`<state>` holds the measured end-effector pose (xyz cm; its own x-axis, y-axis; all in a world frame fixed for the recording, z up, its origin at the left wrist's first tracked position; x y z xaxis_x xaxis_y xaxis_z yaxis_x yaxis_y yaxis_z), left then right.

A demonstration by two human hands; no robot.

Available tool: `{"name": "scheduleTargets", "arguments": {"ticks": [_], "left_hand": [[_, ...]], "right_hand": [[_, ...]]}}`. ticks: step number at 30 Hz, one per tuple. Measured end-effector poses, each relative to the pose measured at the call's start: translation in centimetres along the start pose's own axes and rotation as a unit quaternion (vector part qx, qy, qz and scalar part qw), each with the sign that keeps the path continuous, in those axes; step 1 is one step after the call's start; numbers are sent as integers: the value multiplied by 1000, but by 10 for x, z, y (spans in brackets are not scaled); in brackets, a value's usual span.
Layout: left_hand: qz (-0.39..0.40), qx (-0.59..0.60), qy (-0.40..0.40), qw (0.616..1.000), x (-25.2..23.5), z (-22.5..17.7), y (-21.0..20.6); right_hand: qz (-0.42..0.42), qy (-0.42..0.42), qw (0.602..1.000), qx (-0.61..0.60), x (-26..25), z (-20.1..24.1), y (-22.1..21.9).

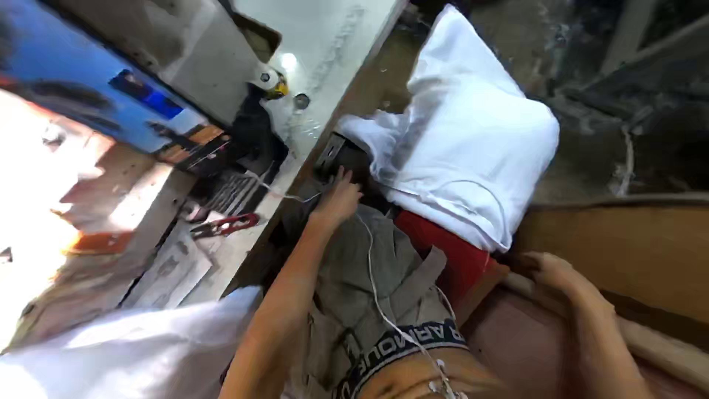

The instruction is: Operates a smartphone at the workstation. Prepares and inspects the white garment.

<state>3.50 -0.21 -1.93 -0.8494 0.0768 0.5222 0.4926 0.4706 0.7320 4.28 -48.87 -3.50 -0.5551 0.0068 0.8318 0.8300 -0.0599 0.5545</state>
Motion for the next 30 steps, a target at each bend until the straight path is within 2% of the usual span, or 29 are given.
{"name": "scheduleTargets", "arguments": {"ticks": [2,4,7,9,12,15,17,19,21,23,27,30], "left_hand": [[-67,74,-53,994,52,0,5],[-155,155,-83,972,106,13,-2],[-279,161,-35,946,193,41,-29],[-388,89,3,917,254,49,-33],[-516,-23,58,854,347,67,2],[-538,-141,169,814,428,116,46],[-485,-163,252,821,450,168,52],[-408,-136,321,844,449,221,29],[-399,-130,344,840,439,246,16],[-393,-132,337,845,435,251,15],[-409,-140,322,842,438,253,13],[-422,-141,317,838,439,256,10]], "right_hand": [[-113,38,993,-6,-9,26,36],[-235,103,966,15,-26,70,81],[-355,268,896,2,-51,152,128],[-383,397,834,-24,-45,225,140],[-433,553,710,-63,15,344,138],[-440,683,565,-141,78,440,119],[-392,736,513,-204,111,486,104],[-359,751,500,-238,138,514,95],[-379,745,500,-227,154,531,95],[-431,729,500,-180,163,541,101],[-509,711,473,-111,173,554,116],[-510,681,518,-83,177,554,118]]}}
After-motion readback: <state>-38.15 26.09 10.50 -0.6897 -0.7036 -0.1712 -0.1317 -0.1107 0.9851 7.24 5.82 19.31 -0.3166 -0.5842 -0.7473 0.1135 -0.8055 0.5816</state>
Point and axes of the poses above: each hand's wrist, its own x-axis away from the middle knuckle, its own y-axis out of the back of the hand, z = x × y, the point moved 4 cm from there along -x, towards the middle knuckle, and after that the axes turned 3 degrees about z, right-handed, at the moved point
